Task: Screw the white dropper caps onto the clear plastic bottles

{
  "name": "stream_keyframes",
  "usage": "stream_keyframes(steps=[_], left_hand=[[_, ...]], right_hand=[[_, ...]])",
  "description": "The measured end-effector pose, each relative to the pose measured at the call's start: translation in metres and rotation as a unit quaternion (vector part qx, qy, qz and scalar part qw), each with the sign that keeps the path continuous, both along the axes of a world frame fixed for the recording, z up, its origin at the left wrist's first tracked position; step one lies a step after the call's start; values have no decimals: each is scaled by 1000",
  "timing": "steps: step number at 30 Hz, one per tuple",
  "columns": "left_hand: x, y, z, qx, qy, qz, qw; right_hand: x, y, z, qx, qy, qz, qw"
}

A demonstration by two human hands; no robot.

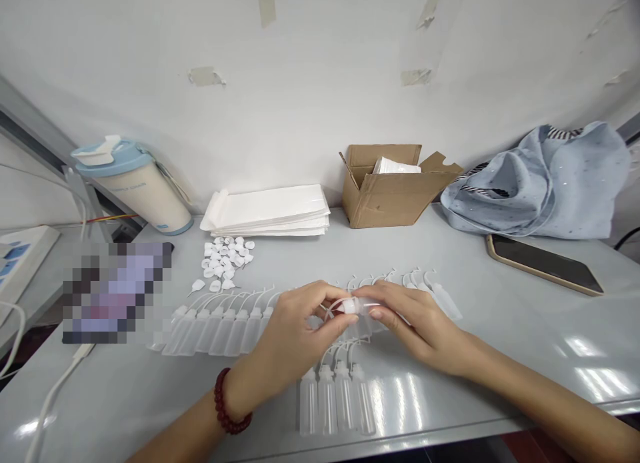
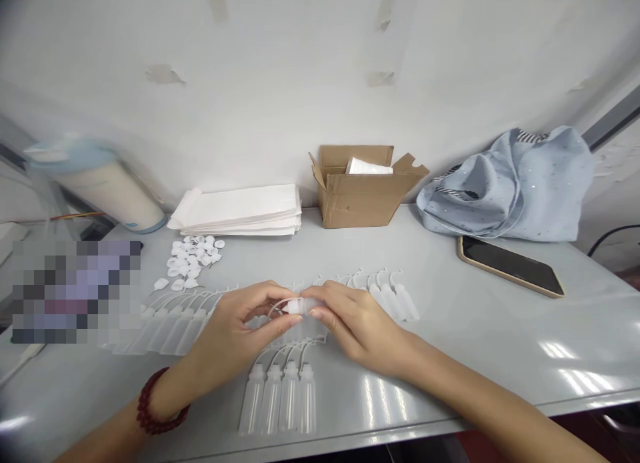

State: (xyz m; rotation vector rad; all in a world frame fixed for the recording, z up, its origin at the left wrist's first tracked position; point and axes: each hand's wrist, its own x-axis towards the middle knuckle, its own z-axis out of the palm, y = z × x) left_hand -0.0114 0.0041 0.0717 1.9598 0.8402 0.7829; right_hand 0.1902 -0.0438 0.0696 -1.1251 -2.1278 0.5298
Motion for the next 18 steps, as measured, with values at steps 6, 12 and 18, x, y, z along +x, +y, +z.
stream_keyframes(steps=[6, 12, 18], left_hand=[[-1, 3, 6, -209, -65, -25, 975], [-2, 6, 8, -300, -44, -77, 950], [-1, 5, 7, -367, -53, -83, 925]], right_hand=[[2, -2, -2, 35, 3, 6, 999], [1, -1, -3, 54, 10, 23, 998], [1, 1, -1, 80, -20, 41, 996]])
